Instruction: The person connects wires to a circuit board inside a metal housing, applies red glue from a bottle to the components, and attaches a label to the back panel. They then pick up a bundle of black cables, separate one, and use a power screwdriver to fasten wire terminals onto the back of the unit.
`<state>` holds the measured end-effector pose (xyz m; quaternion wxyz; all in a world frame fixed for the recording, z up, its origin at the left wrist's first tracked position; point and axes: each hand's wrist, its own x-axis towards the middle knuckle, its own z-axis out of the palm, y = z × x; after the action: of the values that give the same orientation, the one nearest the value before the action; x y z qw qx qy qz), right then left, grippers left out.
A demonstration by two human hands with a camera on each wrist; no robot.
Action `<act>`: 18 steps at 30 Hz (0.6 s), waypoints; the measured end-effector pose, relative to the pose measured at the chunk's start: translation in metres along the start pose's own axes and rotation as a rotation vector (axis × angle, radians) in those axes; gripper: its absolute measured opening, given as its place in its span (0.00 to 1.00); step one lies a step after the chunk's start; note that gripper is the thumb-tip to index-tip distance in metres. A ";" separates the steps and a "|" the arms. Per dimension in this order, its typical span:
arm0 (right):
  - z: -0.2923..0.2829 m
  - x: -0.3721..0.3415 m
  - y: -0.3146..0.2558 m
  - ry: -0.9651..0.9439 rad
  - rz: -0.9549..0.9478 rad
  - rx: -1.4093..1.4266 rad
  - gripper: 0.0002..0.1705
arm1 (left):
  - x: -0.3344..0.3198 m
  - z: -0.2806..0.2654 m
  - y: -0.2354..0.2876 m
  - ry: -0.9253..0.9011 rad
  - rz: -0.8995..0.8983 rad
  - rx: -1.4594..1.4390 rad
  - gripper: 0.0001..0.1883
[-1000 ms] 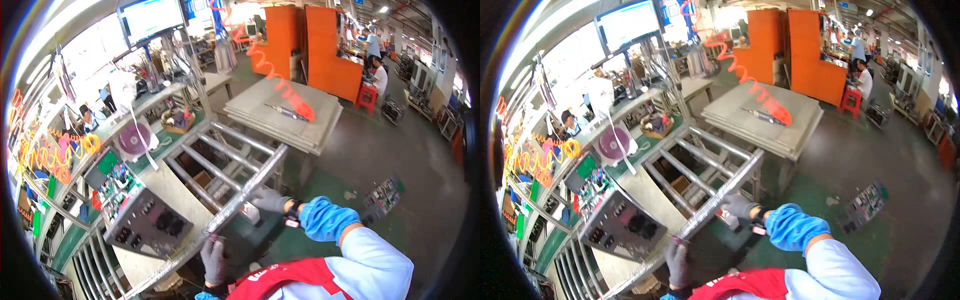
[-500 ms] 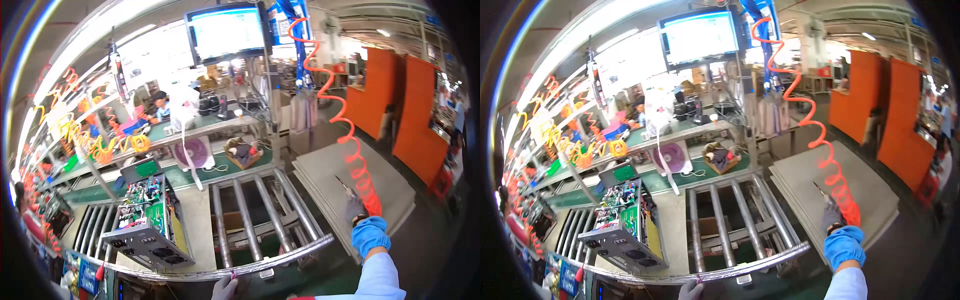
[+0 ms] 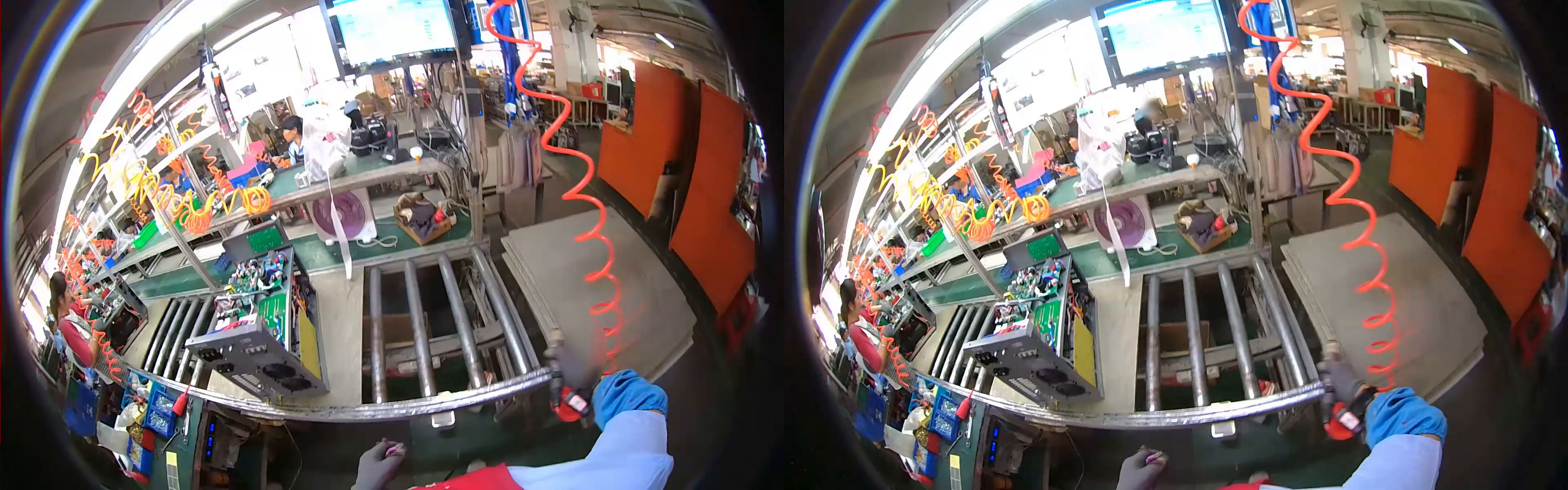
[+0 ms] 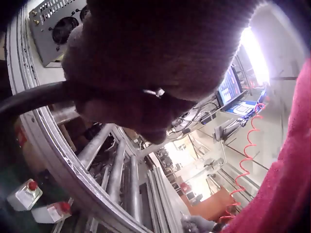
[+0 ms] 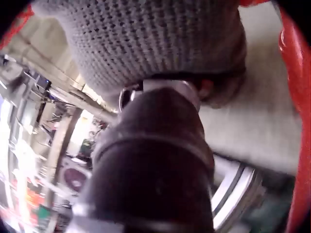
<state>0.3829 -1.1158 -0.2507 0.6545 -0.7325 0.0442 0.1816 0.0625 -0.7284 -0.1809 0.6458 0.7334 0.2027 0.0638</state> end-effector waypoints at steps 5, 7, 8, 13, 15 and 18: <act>0.187 -0.129 -0.020 -0.617 0.313 0.491 0.16 | -0.042 -0.028 0.022 -0.143 -0.249 -0.006 0.13; 0.265 -0.192 -0.047 -0.654 0.206 0.432 0.18 | -0.059 -0.045 0.015 -0.158 -0.209 -0.065 0.15; 0.289 -0.211 -0.053 -0.734 0.132 0.376 0.18 | -0.066 -0.055 0.007 -0.150 -0.162 -0.085 0.15; 0.394 -0.301 -0.061 -0.923 0.039 0.321 0.25 | -0.126 -0.122 -0.003 -0.082 -0.107 -0.365 0.11; 0.428 -0.330 -0.056 -0.969 0.079 0.401 0.25 | -0.149 -0.153 -0.002 -0.115 -0.160 -0.444 0.11; 0.460 -0.367 -0.057 -0.959 0.092 0.366 0.27 | -0.176 -0.184 -0.019 -0.105 -0.229 -0.558 0.11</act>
<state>-0.0370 -0.7228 -0.1139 0.7099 -0.4379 -0.1976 0.5151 -0.1674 -0.6244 -0.1409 0.8348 0.5024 0.2252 0.0059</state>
